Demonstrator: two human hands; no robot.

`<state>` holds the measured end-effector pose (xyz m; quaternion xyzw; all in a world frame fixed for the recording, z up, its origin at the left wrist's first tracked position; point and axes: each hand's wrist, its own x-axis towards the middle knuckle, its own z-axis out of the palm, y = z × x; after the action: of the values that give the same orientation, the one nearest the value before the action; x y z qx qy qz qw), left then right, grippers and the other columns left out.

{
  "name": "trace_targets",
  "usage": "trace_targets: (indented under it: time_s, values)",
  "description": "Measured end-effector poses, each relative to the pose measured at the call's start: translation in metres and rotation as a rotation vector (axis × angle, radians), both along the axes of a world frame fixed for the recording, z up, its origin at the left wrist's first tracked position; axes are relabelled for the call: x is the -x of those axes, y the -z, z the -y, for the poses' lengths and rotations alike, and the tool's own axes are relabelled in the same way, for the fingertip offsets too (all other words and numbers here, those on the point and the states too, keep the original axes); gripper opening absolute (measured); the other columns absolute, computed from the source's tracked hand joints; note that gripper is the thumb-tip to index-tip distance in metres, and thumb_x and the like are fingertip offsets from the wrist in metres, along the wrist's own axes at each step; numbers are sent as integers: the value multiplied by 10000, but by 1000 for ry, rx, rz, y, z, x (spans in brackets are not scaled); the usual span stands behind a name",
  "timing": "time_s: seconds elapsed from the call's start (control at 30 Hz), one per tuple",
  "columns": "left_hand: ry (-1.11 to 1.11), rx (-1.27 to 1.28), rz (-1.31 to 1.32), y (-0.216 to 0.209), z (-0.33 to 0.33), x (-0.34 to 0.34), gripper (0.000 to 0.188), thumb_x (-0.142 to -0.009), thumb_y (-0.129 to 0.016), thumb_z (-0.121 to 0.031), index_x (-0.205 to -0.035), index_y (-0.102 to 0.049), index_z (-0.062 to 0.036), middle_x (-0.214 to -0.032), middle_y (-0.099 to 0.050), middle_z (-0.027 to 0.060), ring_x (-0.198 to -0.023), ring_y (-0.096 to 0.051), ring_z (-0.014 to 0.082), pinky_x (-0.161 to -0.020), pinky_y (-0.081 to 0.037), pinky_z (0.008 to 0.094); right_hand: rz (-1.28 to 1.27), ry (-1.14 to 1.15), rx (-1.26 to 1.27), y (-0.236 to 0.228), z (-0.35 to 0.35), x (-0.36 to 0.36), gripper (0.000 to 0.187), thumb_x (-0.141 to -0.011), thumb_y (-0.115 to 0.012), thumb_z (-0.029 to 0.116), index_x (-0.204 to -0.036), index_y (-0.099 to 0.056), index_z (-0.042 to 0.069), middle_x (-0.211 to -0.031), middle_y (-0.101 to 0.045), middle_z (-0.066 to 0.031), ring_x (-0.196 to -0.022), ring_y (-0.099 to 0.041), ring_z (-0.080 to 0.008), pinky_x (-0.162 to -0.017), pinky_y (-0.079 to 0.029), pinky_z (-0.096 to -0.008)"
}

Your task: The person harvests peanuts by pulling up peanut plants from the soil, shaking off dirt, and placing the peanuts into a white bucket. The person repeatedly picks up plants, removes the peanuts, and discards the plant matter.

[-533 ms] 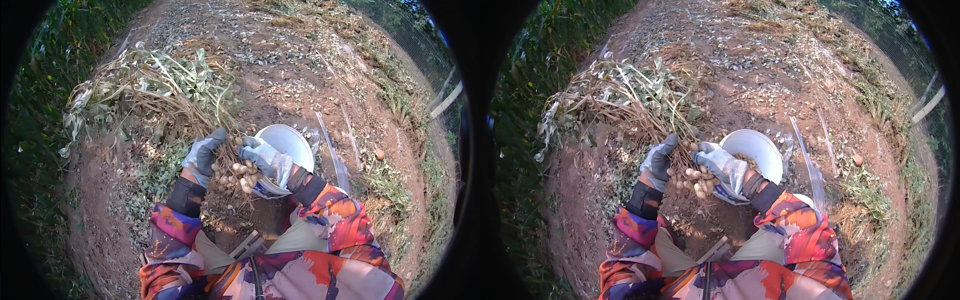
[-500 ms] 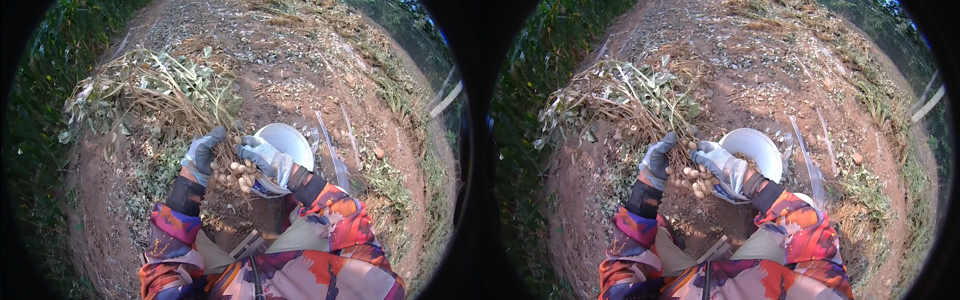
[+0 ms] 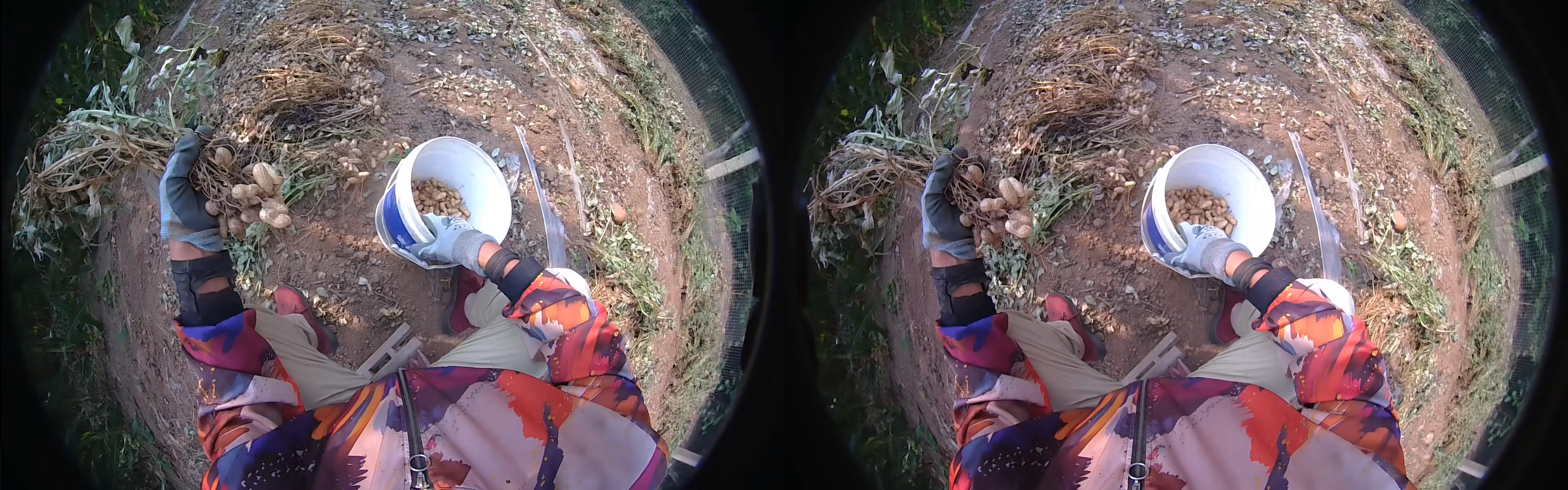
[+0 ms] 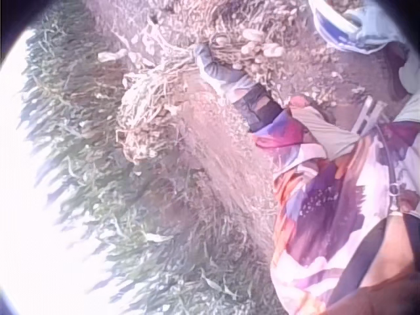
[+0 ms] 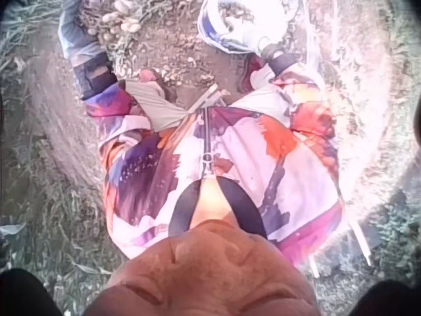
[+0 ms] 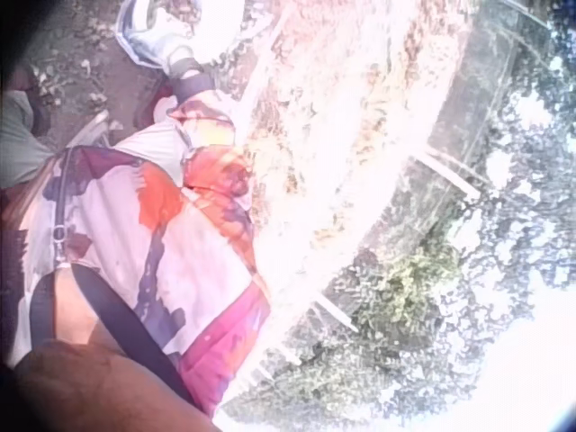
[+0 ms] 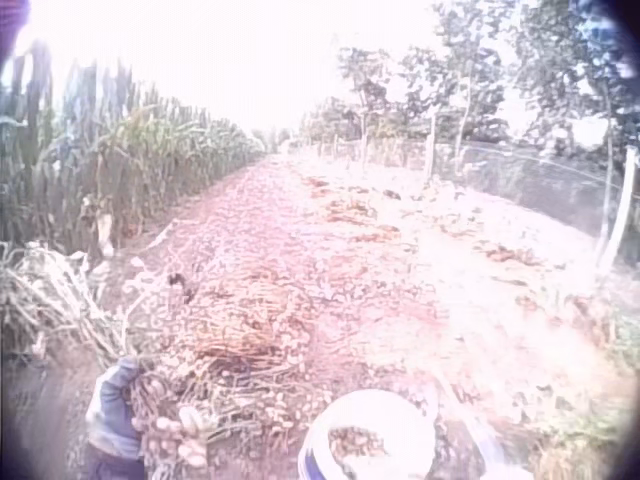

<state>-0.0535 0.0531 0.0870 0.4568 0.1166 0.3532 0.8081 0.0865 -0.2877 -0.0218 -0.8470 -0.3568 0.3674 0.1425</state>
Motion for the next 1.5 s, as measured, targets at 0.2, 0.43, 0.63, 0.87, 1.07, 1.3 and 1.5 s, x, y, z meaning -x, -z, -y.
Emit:
trace_targets:
  time_s: [0.2,0.43,0.63,0.87,1.07,1.3,1.5]
  values:
    - [-61,2,-26,-7,-32,46,220,-854,-537,-151,-1036,-579,-34,-1024,-614,105,-920,-596,268,-869,-479,407,63,41,13,19,-14,8,433,-775,-537,350,-1109,-570,76,-1078,-579,-192,-993,-553,-338,-860,-422,-383]
    - [-45,107,-1,-14,-30,69,177,-838,-532,-118,-994,-591,-60,-1058,-591,123,-914,-587,267,-840,-485,403,176,-29,141,9,-44,16,444,-791,-546,370,-1068,-567,23,-1041,-586,-202,-954,-568,-331,-843,-428,-394]
    - [-5,65,113,-32,-37,122,239,-849,-511,-117,-1059,-568,-18,-1119,-554,159,-1041,-535,311,-952,-424,452,738,-319,-429,-39,-88,60,187,-794,-587,270,-897,-558,117,-805,-562,-97,-733,-570,-274,-636,-430,-393]
    - [-210,-23,8,-2,-58,183,282,-866,-469,-170,-1099,-567,-45,-1212,-500,177,-1107,-488,325,-993,-367,478,-47,-441,264,145,-121,136,215,-819,-540,260,-962,-591,109,-996,-615,-133,-945,-578,-309,-810,-449,-427]
    - [-306,29,-110,-7,-59,228,265,-875,-484,-156,-1098,-549,-30,-1233,-484,163,-1099,-490,325,-990,-378,449,77,-299,373,233,-130,172,265,-820,-554,219,-1042,-539,75,-1046,-578,-104,-1007,-545,-262,-793,-449,-379]
    - [-449,71,-151,-10,-65,241,374,-887,-473,-163,-1191,-438,52,-1178,-515,156,-1092,-486,290,-982,-390,407,50,-523,474,246,-143,166,235,-839,-467,214,-1021,-566,100,-1030,-609,-101,-969,-573,-266,-900,-367,-418]
    - [-415,64,-165,-15,-69,247,410,-881,-479,-179,-1209,-421,62,-1173,-512,187,-1115,-479,271,-989,-381,388,-77,-344,172,271,-113,152,233,-836,-454,282,-911,-611,127,-961,-625,-125,-926,-583,-303,-853,-409,-399]
